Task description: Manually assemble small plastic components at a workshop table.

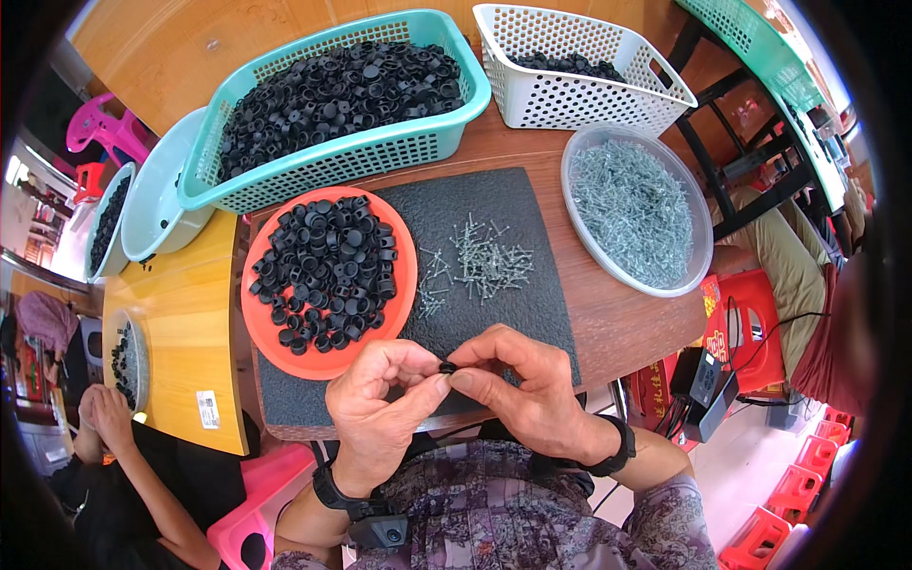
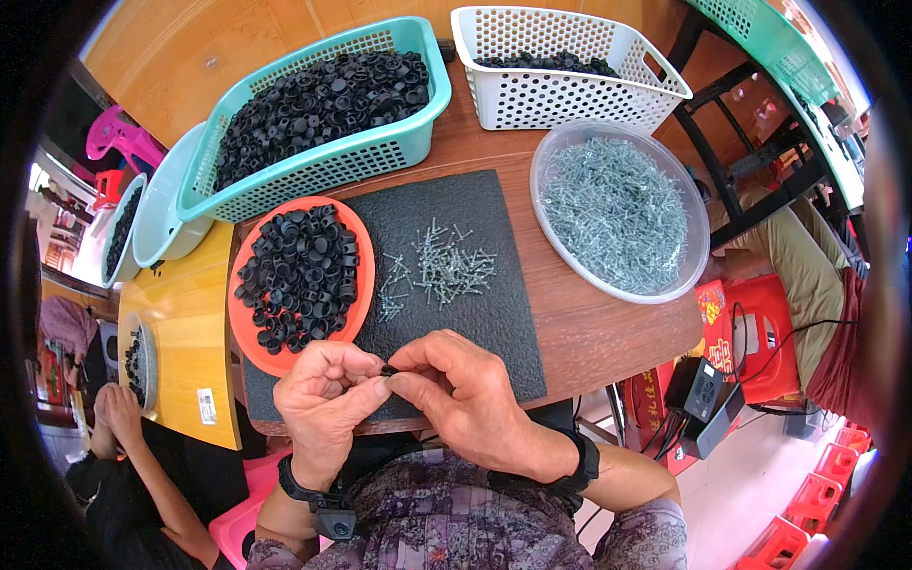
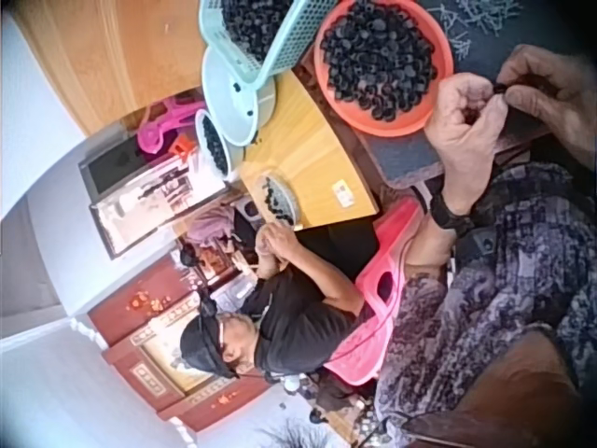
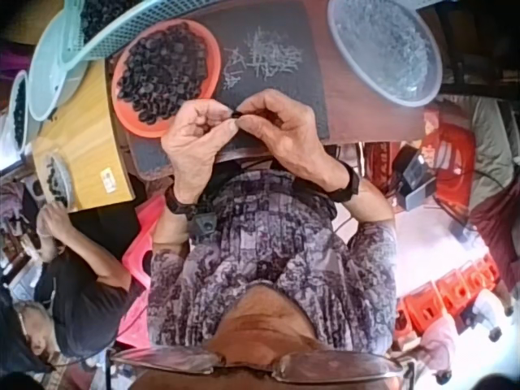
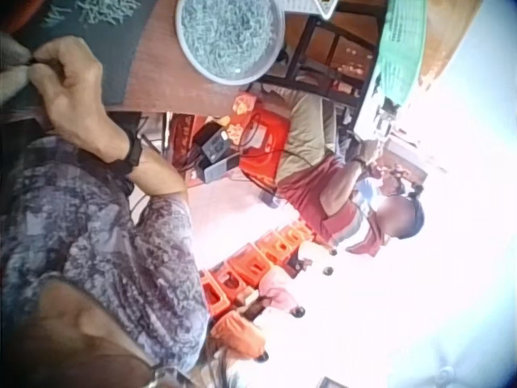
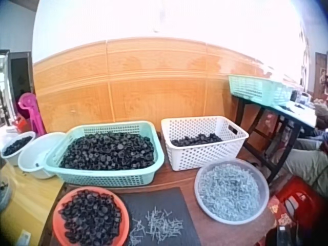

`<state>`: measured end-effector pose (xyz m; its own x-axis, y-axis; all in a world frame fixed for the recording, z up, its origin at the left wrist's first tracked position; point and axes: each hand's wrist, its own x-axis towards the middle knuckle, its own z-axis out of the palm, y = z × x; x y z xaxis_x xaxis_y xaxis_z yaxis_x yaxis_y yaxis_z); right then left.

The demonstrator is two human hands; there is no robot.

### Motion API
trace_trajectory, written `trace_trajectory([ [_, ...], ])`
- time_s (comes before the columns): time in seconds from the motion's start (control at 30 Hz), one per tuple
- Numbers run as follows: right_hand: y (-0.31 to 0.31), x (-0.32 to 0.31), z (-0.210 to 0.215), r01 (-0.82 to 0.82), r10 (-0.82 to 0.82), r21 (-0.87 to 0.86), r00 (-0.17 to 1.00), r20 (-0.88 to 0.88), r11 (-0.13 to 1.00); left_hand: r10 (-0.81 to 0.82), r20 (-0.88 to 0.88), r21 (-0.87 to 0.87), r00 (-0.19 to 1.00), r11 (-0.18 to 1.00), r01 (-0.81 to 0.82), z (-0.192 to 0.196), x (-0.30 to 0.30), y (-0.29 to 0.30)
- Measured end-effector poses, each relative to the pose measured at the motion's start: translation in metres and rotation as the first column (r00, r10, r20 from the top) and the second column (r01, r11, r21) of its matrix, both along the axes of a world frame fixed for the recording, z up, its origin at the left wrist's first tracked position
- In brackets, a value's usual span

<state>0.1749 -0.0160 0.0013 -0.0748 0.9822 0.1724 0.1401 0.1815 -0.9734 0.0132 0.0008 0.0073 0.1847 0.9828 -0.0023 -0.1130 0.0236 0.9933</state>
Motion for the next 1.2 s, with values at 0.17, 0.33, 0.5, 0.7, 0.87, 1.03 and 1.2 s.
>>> trace_trajectory([
  [0.17, 0.000, 0.002, 0.000, -0.022, -0.022, -0.208, 0.978, -0.208, 0.978, -0.047, -0.180, 0.058, 0.982, 0.997, 0.058, 0.000, -0.003, 0.002],
  [0.33, 0.001, 0.005, -0.005, -0.038, -0.037, -0.298, 0.970, -0.241, 0.954, -0.085, -0.126, -0.008, 0.988, 0.996, 0.085, -0.001, -0.002, 0.003],
  [0.5, -0.002, 0.003, 0.003, -0.038, -0.029, -0.301, 0.976, -0.216, 0.953, 0.003, 0.232, -0.233, 0.973, 0.971, 0.052, -0.010, 0.002, 0.001],
  [0.7, 0.002, 0.004, 0.001, 0.045, -0.045, -0.001, 0.998, 0.034, 0.999, -0.019, 0.311, -0.313, 0.950, 0.942, 0.122, -0.012, 0.003, 0.003],
  [0.87, 0.011, 0.011, 0.007, 0.020, -0.022, 0.012, 0.981, 0.195, 1.000, -0.049, 0.315, -0.341, 0.948, 0.926, 0.162, -0.014, -0.002, 0.001],
  [1.03, 0.054, 0.021, 0.006, -0.053, -0.102, 0.315, 0.884, 0.456, 0.948, -0.021, 0.301, -0.354, 0.953, 0.926, 0.132, -0.015, -0.006, -0.001],
  [1.2, 0.084, 0.011, -0.001, -0.294, -0.109, 0.387, 0.658, 0.745, 0.874, 0.022, 0.329, -0.363, 0.944, 0.926, 0.105, -0.014, -0.007, -0.002],
])
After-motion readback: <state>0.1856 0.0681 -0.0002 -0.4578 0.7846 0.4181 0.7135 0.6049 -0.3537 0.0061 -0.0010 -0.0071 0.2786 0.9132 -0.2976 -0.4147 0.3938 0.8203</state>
